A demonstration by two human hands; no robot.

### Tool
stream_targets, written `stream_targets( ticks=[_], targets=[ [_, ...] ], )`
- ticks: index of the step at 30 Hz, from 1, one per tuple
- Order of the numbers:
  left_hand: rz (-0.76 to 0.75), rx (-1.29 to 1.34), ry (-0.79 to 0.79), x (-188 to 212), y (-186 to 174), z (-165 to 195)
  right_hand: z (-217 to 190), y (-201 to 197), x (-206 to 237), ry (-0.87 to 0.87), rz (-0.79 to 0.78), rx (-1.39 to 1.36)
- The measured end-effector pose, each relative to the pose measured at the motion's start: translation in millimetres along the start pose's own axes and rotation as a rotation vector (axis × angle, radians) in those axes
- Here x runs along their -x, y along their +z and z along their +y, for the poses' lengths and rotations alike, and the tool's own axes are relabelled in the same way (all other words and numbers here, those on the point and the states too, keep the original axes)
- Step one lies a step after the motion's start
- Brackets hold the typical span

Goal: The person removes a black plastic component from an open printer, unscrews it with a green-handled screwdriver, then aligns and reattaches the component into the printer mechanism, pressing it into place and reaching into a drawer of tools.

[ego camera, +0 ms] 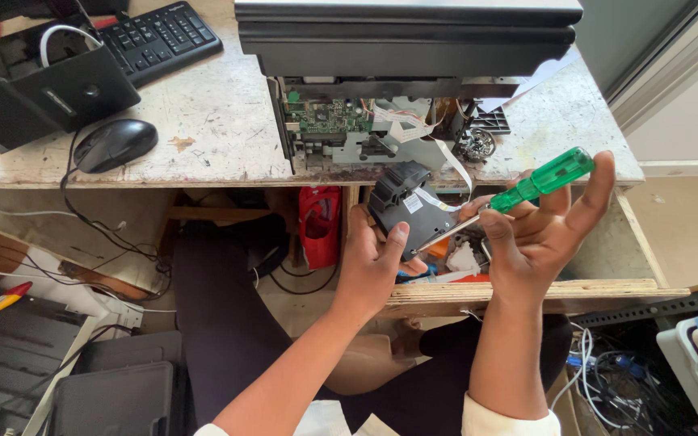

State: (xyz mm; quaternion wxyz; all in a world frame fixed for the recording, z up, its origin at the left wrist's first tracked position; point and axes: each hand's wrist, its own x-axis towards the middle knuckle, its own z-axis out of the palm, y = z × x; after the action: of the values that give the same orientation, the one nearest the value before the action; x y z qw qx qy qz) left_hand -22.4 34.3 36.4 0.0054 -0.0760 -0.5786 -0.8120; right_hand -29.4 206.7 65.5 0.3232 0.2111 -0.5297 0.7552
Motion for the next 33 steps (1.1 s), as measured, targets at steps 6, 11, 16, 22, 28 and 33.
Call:
stream_targets(
  ticks=[6, 11, 16, 22, 28, 33],
  targets=[
    [0.006, -0.022, 0.000, -0.9, 0.0, 0.0, -2.7, 0.0, 9.8, -0.171, -0.071, 0.131],
    [0.000, -0.008, 0.008, -0.9, 0.0, 0.0, -2.3, 0.3, 20.2, -0.281, -0.040, 0.310],
    [-0.001, 0.007, 0.005, -2.0, 0.1, -0.3, -3.4, 0.9, 26.7, -0.348, -0.062, 0.431],
    [0.000, 0.016, 0.004, -1.6, 0.1, -1.9, -2.6, 0.5, 31.2, -0.333, -0.076, 0.430],
    [-0.003, 0.006, -0.011, -1.2, -0.6, -2.0, -0.9, -0.8, 28.1, -0.345, -0.052, 0.389],
    [-0.005, 0.051, -0.021, -1.1, -1.3, -2.1, -0.7, -1.1, 26.0, -0.348, -0.026, 0.392]
  ],
)
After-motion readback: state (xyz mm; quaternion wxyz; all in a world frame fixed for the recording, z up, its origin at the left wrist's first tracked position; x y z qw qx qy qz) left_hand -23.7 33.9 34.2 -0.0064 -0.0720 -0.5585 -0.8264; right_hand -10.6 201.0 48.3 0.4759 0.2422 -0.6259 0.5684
